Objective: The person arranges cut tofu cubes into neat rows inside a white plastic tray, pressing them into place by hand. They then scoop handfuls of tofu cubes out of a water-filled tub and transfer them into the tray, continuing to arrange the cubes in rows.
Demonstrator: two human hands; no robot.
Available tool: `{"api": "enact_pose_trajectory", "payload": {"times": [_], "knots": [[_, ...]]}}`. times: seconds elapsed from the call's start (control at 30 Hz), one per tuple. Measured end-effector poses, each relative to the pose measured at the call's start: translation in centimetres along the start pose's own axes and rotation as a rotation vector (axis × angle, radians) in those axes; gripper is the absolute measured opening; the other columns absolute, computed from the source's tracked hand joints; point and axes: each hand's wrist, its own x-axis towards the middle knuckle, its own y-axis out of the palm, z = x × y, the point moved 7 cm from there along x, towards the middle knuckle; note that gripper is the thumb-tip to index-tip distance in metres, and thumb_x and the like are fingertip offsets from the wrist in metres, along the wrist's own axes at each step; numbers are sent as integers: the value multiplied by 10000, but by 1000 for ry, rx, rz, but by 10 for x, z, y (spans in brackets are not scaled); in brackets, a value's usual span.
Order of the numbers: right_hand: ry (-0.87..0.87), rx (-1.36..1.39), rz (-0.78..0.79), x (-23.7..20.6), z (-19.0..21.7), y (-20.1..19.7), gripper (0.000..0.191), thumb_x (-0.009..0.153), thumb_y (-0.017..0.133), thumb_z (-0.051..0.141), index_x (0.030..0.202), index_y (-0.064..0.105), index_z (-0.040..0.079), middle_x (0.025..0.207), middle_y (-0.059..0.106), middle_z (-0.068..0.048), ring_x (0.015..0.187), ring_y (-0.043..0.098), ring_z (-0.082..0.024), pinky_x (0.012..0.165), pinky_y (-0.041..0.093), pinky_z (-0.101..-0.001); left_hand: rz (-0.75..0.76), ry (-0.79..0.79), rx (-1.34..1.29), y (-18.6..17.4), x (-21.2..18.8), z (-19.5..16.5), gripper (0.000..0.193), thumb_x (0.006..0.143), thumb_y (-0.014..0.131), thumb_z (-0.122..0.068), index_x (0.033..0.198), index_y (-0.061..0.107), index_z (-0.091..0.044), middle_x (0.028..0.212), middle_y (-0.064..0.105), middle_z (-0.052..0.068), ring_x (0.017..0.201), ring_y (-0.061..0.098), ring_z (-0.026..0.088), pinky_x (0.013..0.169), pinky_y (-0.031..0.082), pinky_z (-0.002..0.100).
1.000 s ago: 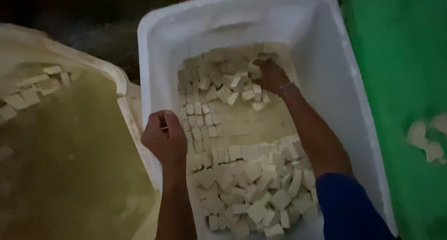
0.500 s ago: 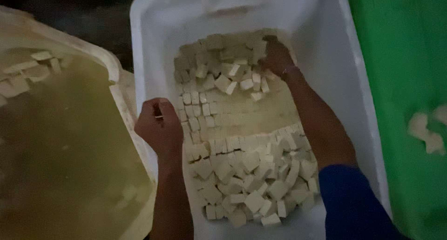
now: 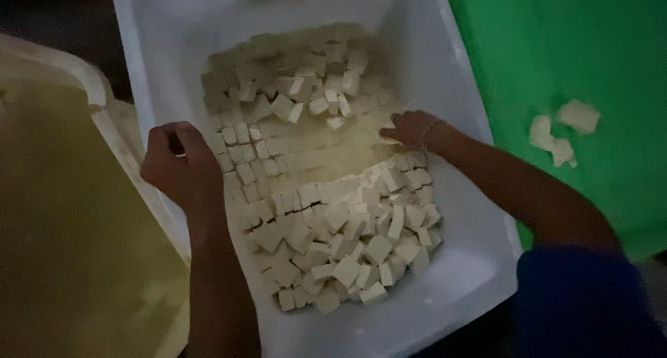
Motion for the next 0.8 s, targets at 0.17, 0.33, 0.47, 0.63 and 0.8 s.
{"api": "enact_pose_trajectory", "payload": {"times": [0.17, 0.33, 0.47, 0.63, 0.8], "knots": [[-26, -67, -37, 3, 15, 24, 533, 1020, 548, 272, 1534, 414, 318, 1598, 336, -159, 1398, 447, -379, 1106, 446, -490, -13, 40, 8, 1, 1, -2, 117, 1043, 651, -34, 957, 707, 22, 771, 685, 85, 648, 613, 126, 600, 509, 293], [-1, 110, 7, -4, 19, 8, 426, 1015, 568, 303, 1427, 521, 209, 1499, 435, -164, 1366, 471, -333, 1097, 438, -470, -19, 76, -24, 2, 4, -6, 84, 1025, 663, -26, 968, 702, 21, 822, 704, 89, 692, 642, 126, 639, 535, 293], [72, 122, 2, -16, 29, -12, 340, 1093, 488, 241, 1384, 598, 105, 1322, 636, -159, 1204, 649, -310, 1010, 547, -451, -6, 32, -62, 4, 7, -4, 105, 1018, 638, -28, 951, 703, 22, 781, 689, 90, 646, 619, 144, 613, 523, 299], [166, 379, 41, -20, 37, -12, 531, 995, 560, 251, 1509, 439, 192, 1391, 552, -127, 1201, 621, -322, 980, 544, -483, 0, -45, -100, 5, 7, 0, 122, 986, 630, -21, 921, 721, 30, 719, 676, 108, 593, 579, 183, 580, 488, 331], [117, 344, -1, -6, 33, 0, 471, 999, 557, 260, 1463, 496, 199, 1422, 540, -120, 1251, 580, -330, 1022, 502, -491, 6, 9, -60, 6, 8, -4, 121, 1020, 643, -46, 951, 704, 32, 770, 697, 106, 648, 644, 155, 619, 534, 318]]}}
